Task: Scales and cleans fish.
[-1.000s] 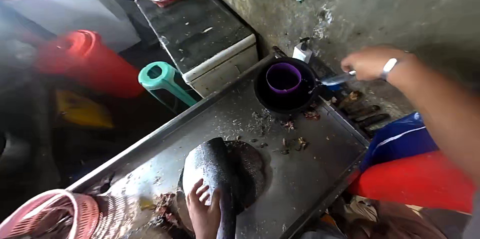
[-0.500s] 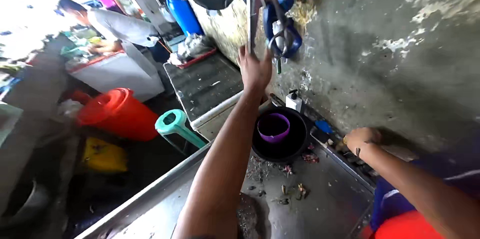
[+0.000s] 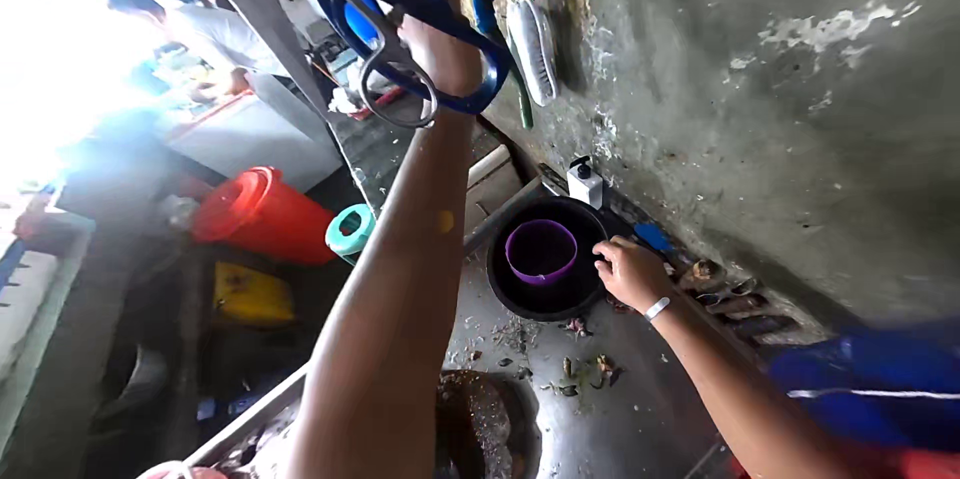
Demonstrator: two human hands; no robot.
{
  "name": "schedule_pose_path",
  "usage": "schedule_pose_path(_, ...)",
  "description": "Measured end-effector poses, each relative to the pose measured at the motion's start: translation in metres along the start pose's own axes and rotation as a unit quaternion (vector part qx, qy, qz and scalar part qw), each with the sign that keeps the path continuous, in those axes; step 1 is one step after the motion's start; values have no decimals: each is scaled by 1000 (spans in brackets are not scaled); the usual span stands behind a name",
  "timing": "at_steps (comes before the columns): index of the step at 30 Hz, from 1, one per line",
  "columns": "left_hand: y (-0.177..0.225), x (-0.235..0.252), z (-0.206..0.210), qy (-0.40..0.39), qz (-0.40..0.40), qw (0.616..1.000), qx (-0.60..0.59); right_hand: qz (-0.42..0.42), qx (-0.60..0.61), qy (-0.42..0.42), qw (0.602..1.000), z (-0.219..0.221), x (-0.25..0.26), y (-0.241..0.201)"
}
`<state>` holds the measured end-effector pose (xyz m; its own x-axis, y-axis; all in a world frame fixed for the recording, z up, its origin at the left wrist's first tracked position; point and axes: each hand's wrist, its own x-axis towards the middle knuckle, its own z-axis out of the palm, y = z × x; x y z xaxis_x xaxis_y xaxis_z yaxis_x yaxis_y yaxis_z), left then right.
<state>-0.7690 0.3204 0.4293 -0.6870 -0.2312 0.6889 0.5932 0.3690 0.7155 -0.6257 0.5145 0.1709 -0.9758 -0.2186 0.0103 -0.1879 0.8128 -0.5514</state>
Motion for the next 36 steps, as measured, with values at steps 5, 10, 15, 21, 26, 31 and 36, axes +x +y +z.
schedule_pose_path(5, 13, -50, 10, -59, 110, 989, 76, -82, 35, 113, 989, 47, 2, 8)
schedule_pose_path(10, -12, -17, 10, 107, -72, 989, -74, -143, 80, 46, 985, 78, 19, 10)
schedule_pose_path(15, 5, -29, 20, -71, 113, 990, 55, -146, 44, 58, 987, 97, 14, 10)
schedule_pose_path(21, -82, -269, -17, -389, -248, 877, 136, -41, 271, 181, 945, 85, 18, 14)
schedule_pose_path(26, -129, -284, -23, -615, -349, 640, 300, -68, 83, 129, 986, 94, 14, 1)
schedule_pose_path(31, -160, -284, 0, -694, -304, 513, 403, 4, -88, -167, 982, 70, 26, -25)
schedule_pose_path(36, -161, -295, -17, -619, -325, 592, 401, 43, -197, -398, 895, 54, 50, -50)
